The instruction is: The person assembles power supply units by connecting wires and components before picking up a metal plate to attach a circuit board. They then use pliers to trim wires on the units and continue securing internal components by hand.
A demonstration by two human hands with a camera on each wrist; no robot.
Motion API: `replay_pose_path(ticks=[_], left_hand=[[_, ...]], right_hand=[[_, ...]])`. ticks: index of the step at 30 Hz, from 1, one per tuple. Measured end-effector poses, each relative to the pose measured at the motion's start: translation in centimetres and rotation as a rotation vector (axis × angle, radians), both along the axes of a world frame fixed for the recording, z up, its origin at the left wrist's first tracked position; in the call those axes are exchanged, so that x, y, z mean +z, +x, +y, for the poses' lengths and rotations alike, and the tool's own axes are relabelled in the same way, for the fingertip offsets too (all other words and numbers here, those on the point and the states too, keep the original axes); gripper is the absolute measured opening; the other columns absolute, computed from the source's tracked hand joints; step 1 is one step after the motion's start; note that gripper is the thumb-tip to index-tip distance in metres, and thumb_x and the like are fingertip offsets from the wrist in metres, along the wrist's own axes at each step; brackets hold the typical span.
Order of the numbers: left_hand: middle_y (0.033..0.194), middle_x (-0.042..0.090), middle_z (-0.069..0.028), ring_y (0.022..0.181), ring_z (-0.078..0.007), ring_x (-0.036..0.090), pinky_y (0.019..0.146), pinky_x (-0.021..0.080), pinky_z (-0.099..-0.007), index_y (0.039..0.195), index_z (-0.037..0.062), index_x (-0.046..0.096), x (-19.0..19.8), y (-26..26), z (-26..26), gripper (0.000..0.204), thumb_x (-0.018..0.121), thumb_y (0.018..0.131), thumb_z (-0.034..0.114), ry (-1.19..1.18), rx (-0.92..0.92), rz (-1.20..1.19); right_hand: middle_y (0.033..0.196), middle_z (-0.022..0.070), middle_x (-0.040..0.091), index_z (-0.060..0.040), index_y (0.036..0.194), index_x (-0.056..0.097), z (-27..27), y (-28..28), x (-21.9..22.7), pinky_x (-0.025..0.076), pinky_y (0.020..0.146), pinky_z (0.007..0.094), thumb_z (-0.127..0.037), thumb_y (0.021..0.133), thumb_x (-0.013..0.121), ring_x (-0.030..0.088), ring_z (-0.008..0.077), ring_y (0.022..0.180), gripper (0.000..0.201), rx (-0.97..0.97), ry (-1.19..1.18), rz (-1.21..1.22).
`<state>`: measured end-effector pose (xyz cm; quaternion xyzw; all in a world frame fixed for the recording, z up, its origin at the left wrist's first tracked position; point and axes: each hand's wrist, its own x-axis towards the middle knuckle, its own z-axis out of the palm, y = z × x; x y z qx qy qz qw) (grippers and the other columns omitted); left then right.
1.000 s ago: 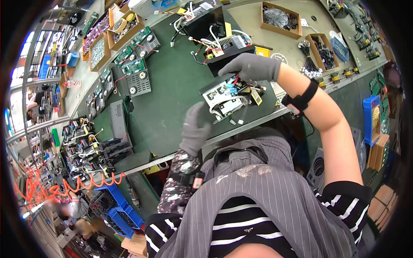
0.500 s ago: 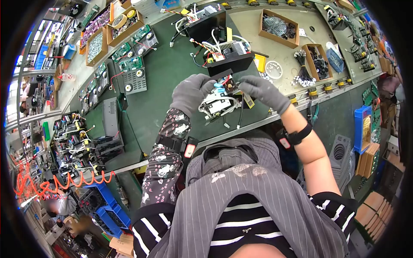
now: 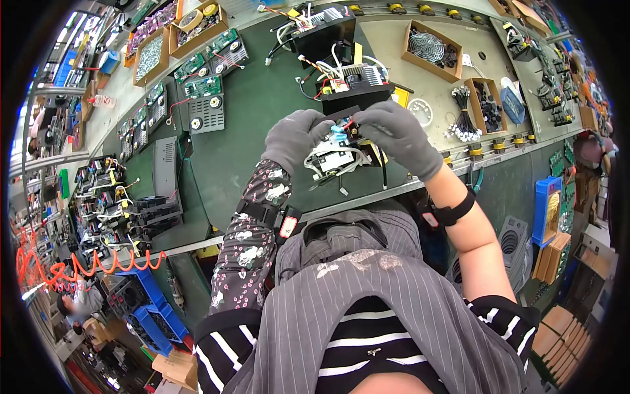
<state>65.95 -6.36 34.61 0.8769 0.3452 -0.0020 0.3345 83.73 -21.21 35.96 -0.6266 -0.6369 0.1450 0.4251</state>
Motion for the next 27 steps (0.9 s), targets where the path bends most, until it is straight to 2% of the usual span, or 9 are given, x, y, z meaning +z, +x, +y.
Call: replay_pose_path(ticks=[1, 3, 8, 15, 18, 19, 21, 23, 27], left_hand=[[0.095, 0.065, -0.0099, 0.090, -0.0267, 0.062, 0.077, 0.049, -0.0352, 0.102, 0.0126, 0.065, 0.0, 0.0, 0.0, 0.034, 0.060, 0.086, 0.043, 0.002, -0.005, -0.012], [0.095, 0.065, -0.0097, 0.089, -0.0265, 0.063, 0.077, 0.049, -0.0353, 0.102, 0.0129, 0.065, -0.3, -0.1, 0.0, 0.034, 0.060, 0.087, 0.043, 0.007, -0.006, -0.020], [0.094, 0.065, -0.0090, 0.087, -0.0261, 0.063, 0.075, 0.049, -0.0358, 0.101, 0.0136, 0.065, -0.4, -0.2, 0.0, 0.033, 0.059, 0.087, 0.043, 0.009, -0.003, -0.016], [0.093, 0.065, -0.0089, 0.087, -0.0276, 0.062, 0.076, 0.049, -0.0372, 0.100, 0.0136, 0.065, -0.7, 0.0, 0.1, 0.035, 0.059, 0.086, 0.045, 0.030, -0.009, -0.020], [0.093, 0.065, -0.0087, 0.087, -0.0275, 0.062, 0.076, 0.049, -0.0379, 0.099, 0.0140, 0.065, -0.6, -0.1, 0.2, 0.036, 0.058, 0.087, 0.047, 0.044, -0.014, -0.009], [0.093, 0.065, -0.0085, 0.088, -0.0272, 0.062, 0.076, 0.049, -0.0382, 0.099, 0.0143, 0.065, -0.5, -0.1, 0.2, 0.036, 0.058, 0.087, 0.047, 0.056, -0.048, 0.007], [0.093, 0.064, -0.0083, 0.089, -0.0268, 0.062, 0.077, 0.049, -0.0384, 0.099, 0.0146, 0.065, -0.2, -0.2, 0.3, 0.036, 0.057, 0.087, 0.048, 0.059, -0.059, 0.023], [0.094, 0.064, -0.0073, 0.091, -0.0260, 0.061, 0.078, 0.049, -0.0382, 0.099, 0.0154, 0.065, 0.1, 0.0, 0.4, 0.036, 0.056, 0.087, 0.048, 0.029, -0.107, 0.014], [0.092, 0.064, -0.0048, 0.091, -0.0249, 0.061, 0.079, 0.048, -0.0373, 0.095, 0.0149, 0.064, -0.4, 0.0, 0.5, 0.038, 0.055, 0.086, 0.051, 0.054, -0.118, -0.007]], right_hand=[[0.092, 0.0065, 0.062, -0.0111, 0.103, 0.066, 0.9, -0.5, 0.9, 0.049, 0.076, 0.0335, -0.014, 0.079, 0.067, 0.059, 0.0257, 0.085, 0.024, 0.002, 0.000, -0.001], [0.089, 0.0060, 0.061, -0.0113, 0.098, 0.066, 2.5, -1.4, 1.9, 0.049, 0.074, 0.0346, -0.024, 0.080, 0.066, 0.058, 0.0259, 0.086, 0.022, 0.098, -0.126, -0.347], [0.086, 0.0059, 0.059, -0.0124, 0.094, 0.065, 4.1, -1.5, 1.5, 0.048, 0.077, 0.0372, -0.027, 0.083, 0.061, 0.057, 0.0264, 0.087, 0.019, 0.187, -0.301, -0.551], [0.086, 0.0098, 0.060, -0.0067, 0.091, 0.066, 3.8, -1.3, 0.9, 0.046, 0.079, 0.0385, -0.025, 0.087, 0.057, 0.057, 0.0289, 0.088, 0.020, 0.116, -0.269, -0.248], [0.087, 0.0145, 0.063, -0.0024, 0.095, 0.066, 3.2, 0.6, 0.5, 0.048, 0.077, 0.0348, -0.024, 0.088, 0.058, 0.060, 0.0279, 0.084, 0.024, 0.193, -0.538, 0.323], [0.086, 0.0154, 0.064, -0.0006, 0.095, 0.065, 2.9, 1.6, 0.9, 0.048, 0.075, 0.0337, -0.024, 0.088, 0.059, 0.061, 0.0262, 0.081, 0.025, 0.248, -0.621, 0.399], [0.086, 0.0150, 0.064, -0.0013, 0.095, 0.065, 2.9, 2.5, 2.5, 0.049, 0.074, 0.0341, -0.024, 0.086, 0.061, 0.061, 0.0253, 0.080, 0.024, 0.297, -0.745, 0.286], [0.085, 0.0137, 0.064, -0.0030, 0.096, 0.066, 4.5, 3.4, 2.8, 0.048, 0.074, 0.0346, -0.026, 0.085, 0.063, 0.061, 0.0254, 0.080, 0.026, 0.443, -0.753, -0.023], [0.085, 0.0147, 0.063, -0.0032, 0.092, 0.066, 5.9, 3.9, 4.8, 0.048, 0.076, 0.0379, -0.027, 0.082, 0.064, 0.061, 0.0306, 0.082, 0.026, 0.540, -0.827, -0.332]])
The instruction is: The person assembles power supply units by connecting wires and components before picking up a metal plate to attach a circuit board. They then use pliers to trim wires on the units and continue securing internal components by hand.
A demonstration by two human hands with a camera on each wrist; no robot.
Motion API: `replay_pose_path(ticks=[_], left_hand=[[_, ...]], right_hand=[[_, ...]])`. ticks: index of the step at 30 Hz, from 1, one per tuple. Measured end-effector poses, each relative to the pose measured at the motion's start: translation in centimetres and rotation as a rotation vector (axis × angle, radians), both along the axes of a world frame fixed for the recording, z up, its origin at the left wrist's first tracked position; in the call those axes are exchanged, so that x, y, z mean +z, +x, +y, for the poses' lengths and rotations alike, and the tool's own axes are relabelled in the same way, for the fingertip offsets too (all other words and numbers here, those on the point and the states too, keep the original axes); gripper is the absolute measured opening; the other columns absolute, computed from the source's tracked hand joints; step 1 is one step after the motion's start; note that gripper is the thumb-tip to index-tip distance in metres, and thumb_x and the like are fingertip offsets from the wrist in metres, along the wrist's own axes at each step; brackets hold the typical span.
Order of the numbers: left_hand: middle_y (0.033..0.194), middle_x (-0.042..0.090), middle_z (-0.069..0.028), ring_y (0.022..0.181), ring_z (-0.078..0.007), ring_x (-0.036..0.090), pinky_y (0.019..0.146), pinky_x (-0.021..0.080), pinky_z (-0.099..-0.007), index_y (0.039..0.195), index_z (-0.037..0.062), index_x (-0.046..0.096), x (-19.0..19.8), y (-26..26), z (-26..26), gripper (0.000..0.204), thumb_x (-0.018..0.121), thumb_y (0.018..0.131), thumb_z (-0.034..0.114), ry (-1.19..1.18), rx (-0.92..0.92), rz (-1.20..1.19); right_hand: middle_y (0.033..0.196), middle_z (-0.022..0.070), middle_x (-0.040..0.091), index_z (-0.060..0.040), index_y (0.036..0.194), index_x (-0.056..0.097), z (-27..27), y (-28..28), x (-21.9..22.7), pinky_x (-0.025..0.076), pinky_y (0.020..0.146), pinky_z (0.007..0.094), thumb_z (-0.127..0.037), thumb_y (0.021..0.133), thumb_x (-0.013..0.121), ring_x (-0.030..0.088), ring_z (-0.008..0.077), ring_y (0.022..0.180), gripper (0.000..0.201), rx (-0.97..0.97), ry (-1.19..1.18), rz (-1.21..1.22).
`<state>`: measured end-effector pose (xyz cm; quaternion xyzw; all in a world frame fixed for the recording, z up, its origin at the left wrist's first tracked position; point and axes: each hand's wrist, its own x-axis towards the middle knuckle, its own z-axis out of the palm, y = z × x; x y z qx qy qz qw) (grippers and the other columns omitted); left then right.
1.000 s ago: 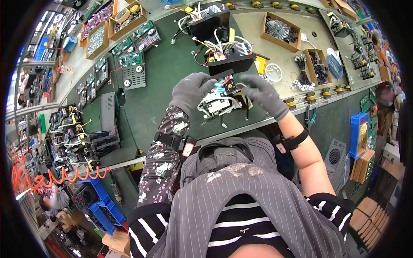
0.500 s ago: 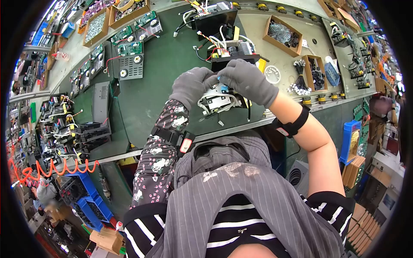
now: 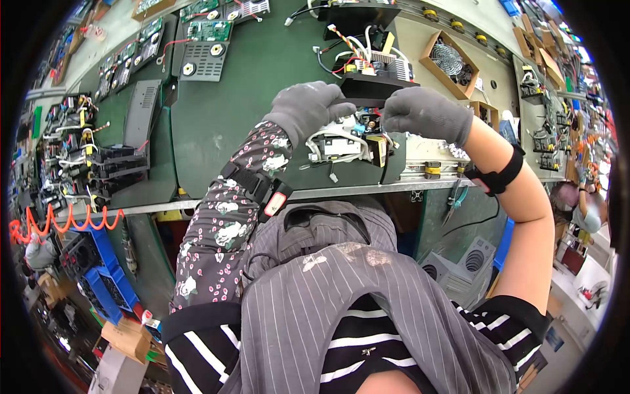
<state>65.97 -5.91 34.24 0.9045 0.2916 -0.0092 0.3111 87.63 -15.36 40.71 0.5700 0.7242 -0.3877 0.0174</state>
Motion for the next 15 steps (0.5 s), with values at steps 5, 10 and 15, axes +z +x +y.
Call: replay_pose_path(ticks=[5, 10, 15], left_hand=[[0.092, 0.064, -0.0043, 0.092, -0.0239, 0.061, 0.080, 0.048, -0.0372, 0.095, 0.0151, 0.064, 0.7, 0.3, 0.2, 0.040, 0.054, 0.086, 0.053, -0.042, 0.016, 0.039], [0.093, 0.064, -0.0051, 0.093, -0.0242, 0.061, 0.080, 0.048, -0.0371, 0.096, 0.0155, 0.064, 0.2, 0.5, 0.1, 0.040, 0.056, 0.085, 0.053, -0.055, 0.021, 0.040], [0.093, 0.064, -0.0058, 0.092, -0.0247, 0.061, 0.080, 0.048, -0.0378, 0.095, 0.0149, 0.065, -0.3, 0.6, 0.0, 0.039, 0.057, 0.086, 0.051, -0.055, 0.021, 0.007]], right_hand=[[0.082, 0.0142, 0.063, -0.0033, 0.089, 0.066, 0.0, -0.4, -0.3, 0.048, 0.074, 0.0381, -0.025, 0.081, 0.064, 0.061, 0.0298, 0.081, 0.023, -0.052, 0.014, -0.012], [0.075, 0.0144, 0.064, -0.0030, 0.086, 0.067, -0.1, -1.5, 0.3, 0.049, 0.067, 0.0367, -0.024, 0.082, 0.064, 0.062, 0.0275, 0.071, 0.022, -0.263, -0.120, -0.009], [0.077, 0.0154, 0.063, -0.0013, 0.086, 0.066, -1.3, -2.3, -0.1, 0.048, 0.066, 0.0331, -0.017, 0.081, 0.066, 0.062, 0.0256, 0.071, 0.016, -0.280, 0.000, -0.098]])
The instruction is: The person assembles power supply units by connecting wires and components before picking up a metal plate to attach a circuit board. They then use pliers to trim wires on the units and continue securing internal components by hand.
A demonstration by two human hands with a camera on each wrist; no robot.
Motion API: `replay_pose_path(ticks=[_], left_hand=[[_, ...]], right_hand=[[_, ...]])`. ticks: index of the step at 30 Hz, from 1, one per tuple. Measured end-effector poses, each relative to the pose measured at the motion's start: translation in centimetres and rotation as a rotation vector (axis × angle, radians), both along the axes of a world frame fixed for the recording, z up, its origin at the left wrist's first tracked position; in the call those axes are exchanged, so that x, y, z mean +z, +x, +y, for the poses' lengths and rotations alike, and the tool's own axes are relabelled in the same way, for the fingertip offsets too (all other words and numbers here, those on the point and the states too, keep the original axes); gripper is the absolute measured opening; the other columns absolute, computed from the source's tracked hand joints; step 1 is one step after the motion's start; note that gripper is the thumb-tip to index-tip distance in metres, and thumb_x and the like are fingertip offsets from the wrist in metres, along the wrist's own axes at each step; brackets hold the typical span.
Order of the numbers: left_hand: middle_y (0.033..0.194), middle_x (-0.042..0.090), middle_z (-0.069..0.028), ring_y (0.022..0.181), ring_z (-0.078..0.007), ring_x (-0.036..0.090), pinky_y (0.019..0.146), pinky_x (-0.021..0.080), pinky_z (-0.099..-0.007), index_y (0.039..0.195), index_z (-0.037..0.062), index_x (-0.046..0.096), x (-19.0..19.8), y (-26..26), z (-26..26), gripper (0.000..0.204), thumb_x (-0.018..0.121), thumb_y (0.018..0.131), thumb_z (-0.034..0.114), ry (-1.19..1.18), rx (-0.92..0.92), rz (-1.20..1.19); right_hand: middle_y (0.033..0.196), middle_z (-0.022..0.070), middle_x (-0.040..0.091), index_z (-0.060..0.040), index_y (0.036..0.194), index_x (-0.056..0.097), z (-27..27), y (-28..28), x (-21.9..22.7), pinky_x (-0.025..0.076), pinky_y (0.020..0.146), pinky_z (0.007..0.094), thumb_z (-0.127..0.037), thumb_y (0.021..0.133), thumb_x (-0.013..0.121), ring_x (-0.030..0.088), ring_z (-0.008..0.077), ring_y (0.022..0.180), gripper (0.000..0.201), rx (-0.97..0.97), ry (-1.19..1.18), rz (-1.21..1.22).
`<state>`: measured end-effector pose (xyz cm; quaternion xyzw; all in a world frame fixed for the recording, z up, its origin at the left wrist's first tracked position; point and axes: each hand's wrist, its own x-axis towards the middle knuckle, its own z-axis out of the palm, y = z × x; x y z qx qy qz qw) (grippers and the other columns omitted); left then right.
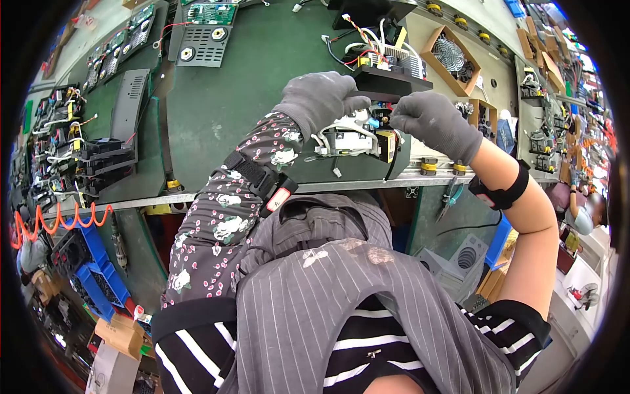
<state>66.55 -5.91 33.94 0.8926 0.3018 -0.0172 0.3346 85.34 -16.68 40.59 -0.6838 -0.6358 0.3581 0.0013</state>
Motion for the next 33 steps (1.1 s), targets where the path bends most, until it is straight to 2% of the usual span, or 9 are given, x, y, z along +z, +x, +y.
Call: replay_pose_path(ticks=[3, 5, 8, 12, 15, 17, 20, 27, 33], left_hand=[[0.094, 0.064, -0.0058, 0.093, -0.0248, 0.061, 0.081, 0.048, -0.0375, 0.096, 0.0147, 0.065, 0.6, 0.4, -0.2, 0.039, 0.057, 0.086, 0.051, -0.003, -0.015, 0.013], [0.094, 0.065, -0.0060, 0.093, -0.0249, 0.061, 0.081, 0.048, -0.0375, 0.096, 0.0144, 0.065, 0.6, 0.4, -0.2, 0.039, 0.057, 0.086, 0.051, -0.019, -0.012, 0.012], [0.094, 0.065, -0.0062, 0.093, -0.0249, 0.062, 0.081, 0.049, -0.0373, 0.096, 0.0138, 0.066, 0.5, 0.5, -0.2, 0.039, 0.057, 0.086, 0.050, -0.036, -0.012, 0.018], [0.092, 0.066, -0.0064, 0.091, -0.0251, 0.062, 0.080, 0.049, -0.0371, 0.095, 0.0129, 0.066, 0.5, 0.4, -0.4, 0.039, 0.057, 0.086, 0.049, -0.036, -0.003, -0.004], [0.092, 0.066, -0.0063, 0.091, -0.0249, 0.062, 0.079, 0.049, -0.0371, 0.095, 0.0131, 0.066, 0.4, 0.4, -0.4, 0.038, 0.057, 0.086, 0.050, -0.008, -0.008, -0.016], [0.092, 0.065, -0.0062, 0.091, -0.0247, 0.062, 0.079, 0.049, -0.0372, 0.095, 0.0136, 0.066, 0.4, 0.4, -0.4, 0.039, 0.057, 0.086, 0.050, -0.014, -0.009, -0.010], [0.092, 0.065, -0.0059, 0.091, -0.0245, 0.062, 0.079, 0.049, -0.0374, 0.095, 0.0146, 0.065, 0.0, 0.3, -0.3, 0.040, 0.056, 0.086, 0.052, 0.007, -0.011, -0.012], [0.093, 0.065, -0.0049, 0.092, -0.0242, 0.062, 0.079, 0.049, -0.0377, 0.095, 0.0160, 0.064, 0.4, 0.4, -0.7, 0.040, 0.055, 0.086, 0.053, 0.053, -0.018, -0.007], [0.096, 0.065, -0.0049, 0.095, -0.0240, 0.061, 0.081, 0.049, -0.0374, 0.097, 0.0166, 0.064, 1.5, 0.5, -0.4, 0.040, 0.054, 0.086, 0.053, -0.045, -0.030, 0.075]], right_hand=[[0.078, 0.0122, 0.064, -0.0011, 0.085, 0.066, -1.5, 0.5, -0.1, 0.048, 0.067, 0.0310, -0.015, 0.082, 0.066, 0.061, 0.0203, 0.071, 0.014, 0.022, 0.155, 0.022], [0.078, 0.0075, 0.063, -0.0005, 0.089, 0.065, -2.0, 0.3, 0.2, 0.047, 0.068, 0.0280, -0.012, 0.083, 0.065, 0.057, 0.0128, 0.072, 0.013, -0.232, 0.023, 0.236], [0.078, 0.0047, 0.061, 0.0005, 0.092, 0.063, -2.2, 0.2, 0.7, 0.046, 0.068, 0.0261, -0.010, 0.084, 0.064, 0.052, 0.0085, 0.072, 0.014, -0.322, -0.029, 0.334], [0.078, 0.0052, 0.060, 0.0008, 0.094, 0.062, -2.0, 0.5, 0.4, 0.046, 0.067, 0.0264, -0.010, 0.084, 0.064, 0.053, 0.0091, 0.073, 0.015, -0.355, -0.028, 0.342], [0.073, 0.0060, 0.060, -0.0008, 0.090, 0.063, -1.2, 0.9, 0.7, 0.046, 0.064, 0.0273, -0.011, 0.083, 0.064, 0.053, 0.0106, 0.068, 0.012, -0.152, 0.040, 0.230], [0.069, 0.0126, 0.062, -0.0055, 0.085, 0.064, -0.6, 0.6, 0.9, 0.049, 0.063, 0.0352, -0.018, 0.079, 0.066, 0.062, 0.0268, 0.065, 0.014, 0.006, 0.032, 0.056], [0.069, 0.0150, 0.061, -0.0070, 0.082, 0.063, 0.2, 0.0, 1.4, 0.049, 0.064, 0.0396, -0.017, 0.077, 0.064, 0.060, 0.0341, 0.069, 0.011, 0.124, 0.052, -0.056], [0.071, 0.0175, 0.059, -0.0035, 0.081, 0.060, 1.3, 0.3, 1.3, 0.046, 0.062, 0.0431, -0.015, 0.077, 0.062, 0.059, 0.0368, 0.069, 0.012, 0.395, 0.133, -0.106], [0.076, 0.0146, 0.064, -0.0055, 0.081, 0.063, 1.6, -2.2, 2.4, 0.052, 0.069, 0.0420, -0.011, 0.078, 0.056, 0.064, 0.0340, 0.075, 0.009, 0.577, -0.062, -0.415]])
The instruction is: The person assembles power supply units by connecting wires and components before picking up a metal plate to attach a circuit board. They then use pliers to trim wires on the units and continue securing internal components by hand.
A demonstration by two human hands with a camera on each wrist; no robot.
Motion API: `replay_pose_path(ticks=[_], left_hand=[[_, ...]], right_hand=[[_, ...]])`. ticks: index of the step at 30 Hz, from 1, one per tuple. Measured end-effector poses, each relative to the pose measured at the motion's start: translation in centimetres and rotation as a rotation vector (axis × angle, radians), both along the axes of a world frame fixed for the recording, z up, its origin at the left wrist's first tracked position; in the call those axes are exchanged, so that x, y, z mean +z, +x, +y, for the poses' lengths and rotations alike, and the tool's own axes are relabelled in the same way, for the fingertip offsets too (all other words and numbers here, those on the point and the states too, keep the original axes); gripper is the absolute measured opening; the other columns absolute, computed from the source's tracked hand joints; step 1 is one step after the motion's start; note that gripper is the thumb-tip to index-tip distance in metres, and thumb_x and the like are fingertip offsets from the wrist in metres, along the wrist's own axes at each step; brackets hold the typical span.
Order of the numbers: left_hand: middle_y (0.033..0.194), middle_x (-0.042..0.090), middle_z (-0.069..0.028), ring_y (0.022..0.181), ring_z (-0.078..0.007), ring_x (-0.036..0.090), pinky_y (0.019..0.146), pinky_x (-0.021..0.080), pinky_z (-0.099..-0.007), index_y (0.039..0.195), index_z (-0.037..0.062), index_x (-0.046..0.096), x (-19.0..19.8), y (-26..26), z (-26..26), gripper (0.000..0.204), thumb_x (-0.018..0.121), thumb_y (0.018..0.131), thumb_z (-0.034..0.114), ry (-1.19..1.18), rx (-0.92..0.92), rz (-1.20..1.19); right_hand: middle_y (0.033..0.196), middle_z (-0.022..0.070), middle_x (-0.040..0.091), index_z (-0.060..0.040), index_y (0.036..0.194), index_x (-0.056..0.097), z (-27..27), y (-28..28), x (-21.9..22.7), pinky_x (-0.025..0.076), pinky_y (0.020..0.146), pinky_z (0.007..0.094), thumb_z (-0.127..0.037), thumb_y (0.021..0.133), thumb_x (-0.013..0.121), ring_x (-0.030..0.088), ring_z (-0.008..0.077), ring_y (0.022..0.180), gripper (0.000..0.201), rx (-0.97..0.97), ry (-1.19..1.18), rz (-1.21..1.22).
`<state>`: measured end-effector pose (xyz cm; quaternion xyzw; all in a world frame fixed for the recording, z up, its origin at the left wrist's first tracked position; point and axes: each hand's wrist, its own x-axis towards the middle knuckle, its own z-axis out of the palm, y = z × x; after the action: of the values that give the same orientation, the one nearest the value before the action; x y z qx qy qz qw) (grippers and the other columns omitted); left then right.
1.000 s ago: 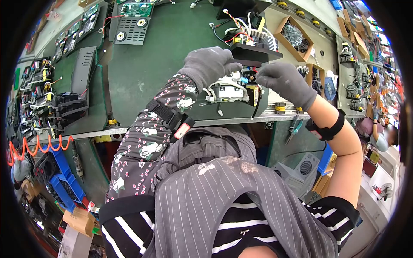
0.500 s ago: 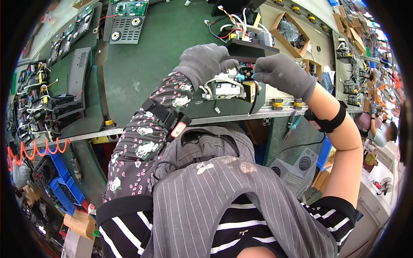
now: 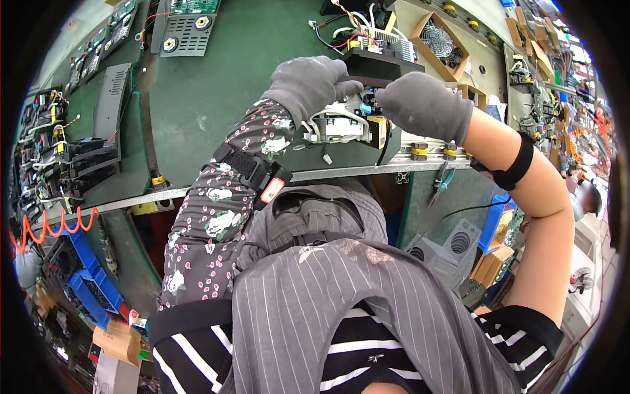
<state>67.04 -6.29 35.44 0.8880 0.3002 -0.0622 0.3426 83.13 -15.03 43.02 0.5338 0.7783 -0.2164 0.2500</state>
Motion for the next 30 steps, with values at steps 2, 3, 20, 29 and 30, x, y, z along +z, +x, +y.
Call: replay_pose_path(ticks=[2, 3, 20, 29, 30], left_hand=[[0.096, 0.065, -0.0052, 0.096, -0.0243, 0.061, 0.081, 0.048, -0.0381, 0.097, 0.0164, 0.064, -0.3, -0.1, -0.2, 0.041, 0.053, 0.086, 0.054, 0.060, 0.006, -0.026], [0.096, 0.065, -0.0053, 0.096, -0.0244, 0.061, 0.082, 0.048, -0.0384, 0.097, 0.0163, 0.064, -0.4, 0.0, -0.3, 0.041, 0.052, 0.087, 0.054, 0.054, -0.001, -0.016], [0.100, 0.065, -0.0069, 0.099, -0.0252, 0.060, 0.084, 0.046, -0.0387, 0.101, 0.0155, 0.064, -0.8, 0.0, 0.1, 0.045, 0.050, 0.087, 0.056, 0.016, -0.027, -0.038], [0.103, 0.063, -0.0100, 0.100, -0.0292, 0.059, 0.086, 0.046, -0.0400, 0.105, 0.0150, 0.062, -0.4, -0.1, 0.4, 0.039, 0.046, 0.092, 0.049, 0.034, -0.076, -0.053], [0.103, 0.063, -0.0105, 0.100, -0.0299, 0.058, 0.086, 0.046, -0.0404, 0.105, 0.0149, 0.062, -0.4, -0.2, 0.4, 0.038, 0.046, 0.093, 0.047, 0.025, -0.084, -0.065]], right_hand=[[0.075, 0.0146, 0.064, -0.0057, 0.081, 0.063, -0.4, -0.1, -0.5, 0.052, 0.069, 0.0418, -0.010, 0.078, 0.057, 0.065, 0.0339, 0.075, 0.009, -0.012, 0.024, 0.005], [0.074, 0.0146, 0.064, -0.0059, 0.081, 0.063, -0.8, -0.2, -0.7, 0.052, 0.070, 0.0417, -0.010, 0.078, 0.057, 0.065, 0.0338, 0.076, 0.009, -0.030, 0.050, 0.011], [0.072, 0.0164, 0.063, -0.0048, 0.082, 0.063, -1.9, -1.2, -1.5, 0.050, 0.067, 0.0441, -0.012, 0.081, 0.053, 0.064, 0.0339, 0.075, 0.012, -0.170, 0.173, -0.020], [0.075, 0.0079, 0.062, -0.0103, 0.087, 0.059, -2.2, -1.7, -0.2, 0.050, 0.063, 0.0388, -0.022, 0.083, 0.056, 0.064, 0.0273, 0.073, 0.012, -0.143, 0.386, 0.047], [0.080, 0.0061, 0.062, -0.0127, 0.091, 0.058, -2.2, -1.5, -0.3, 0.051, 0.064, 0.0373, -0.018, 0.082, 0.055, 0.064, 0.0255, 0.077, 0.011, -0.029, 0.432, 0.097]])
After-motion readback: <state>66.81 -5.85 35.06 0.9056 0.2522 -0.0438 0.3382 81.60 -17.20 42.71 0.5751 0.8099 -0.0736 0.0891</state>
